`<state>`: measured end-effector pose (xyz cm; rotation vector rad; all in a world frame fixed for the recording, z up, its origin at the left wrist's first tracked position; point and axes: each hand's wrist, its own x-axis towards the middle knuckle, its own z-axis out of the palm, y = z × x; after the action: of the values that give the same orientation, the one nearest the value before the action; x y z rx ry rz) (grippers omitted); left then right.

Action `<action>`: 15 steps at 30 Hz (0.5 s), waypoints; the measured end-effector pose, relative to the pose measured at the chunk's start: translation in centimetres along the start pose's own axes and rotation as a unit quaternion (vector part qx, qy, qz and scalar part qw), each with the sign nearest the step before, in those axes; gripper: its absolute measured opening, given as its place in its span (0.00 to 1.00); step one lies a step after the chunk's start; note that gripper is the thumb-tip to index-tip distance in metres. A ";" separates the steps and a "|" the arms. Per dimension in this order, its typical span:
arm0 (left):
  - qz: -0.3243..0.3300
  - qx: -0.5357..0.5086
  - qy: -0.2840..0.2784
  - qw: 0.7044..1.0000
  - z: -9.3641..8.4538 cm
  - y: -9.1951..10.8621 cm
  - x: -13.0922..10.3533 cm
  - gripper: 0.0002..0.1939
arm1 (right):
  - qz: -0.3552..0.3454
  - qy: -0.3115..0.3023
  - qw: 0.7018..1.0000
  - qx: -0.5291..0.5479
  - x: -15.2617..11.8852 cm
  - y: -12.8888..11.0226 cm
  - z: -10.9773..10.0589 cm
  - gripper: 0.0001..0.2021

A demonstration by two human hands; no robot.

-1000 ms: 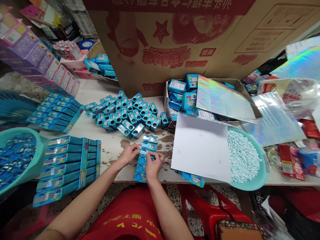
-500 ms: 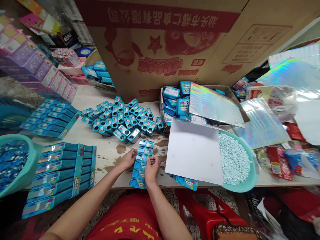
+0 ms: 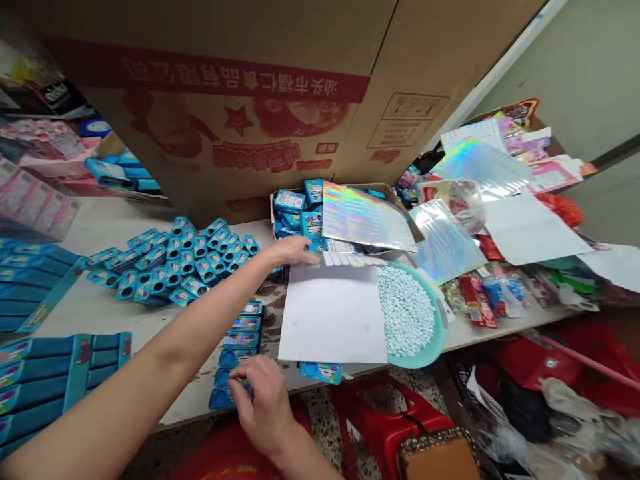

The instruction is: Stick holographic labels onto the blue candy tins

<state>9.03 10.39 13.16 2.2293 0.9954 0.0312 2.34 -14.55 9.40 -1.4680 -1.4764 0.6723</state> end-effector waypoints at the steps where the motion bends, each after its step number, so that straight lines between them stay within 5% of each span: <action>1: -0.008 0.008 -0.035 0.999 0.7 0.0 0.7 0.14 | -0.012 0.019 1.000 -0.012 0.5 0.1 -1.4 0.04; 7: -0.005 -0.009 -0.020 1.000 4.2 -1.2 0.4 0.13 | -0.024 0.217 0.955 -0.202 7.6 4.8 -11.1 0.09; 10: 0.018 -0.039 0.005 0.999 4.5 -1.3 0.3 0.15 | -0.025 0.186 0.927 -0.325 12.2 8.5 -13.3 0.13; 15: 0.009 -0.084 0.077 0.993 4.3 -1.2 0.1 0.16 | -0.014 0.065 0.884 -0.463 14.4 11.5 -12.3 0.14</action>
<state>9.54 8.56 9.14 2.1052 1.0141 0.2892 20.39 -1.75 7.83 -2.1247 -1.8015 -0.2308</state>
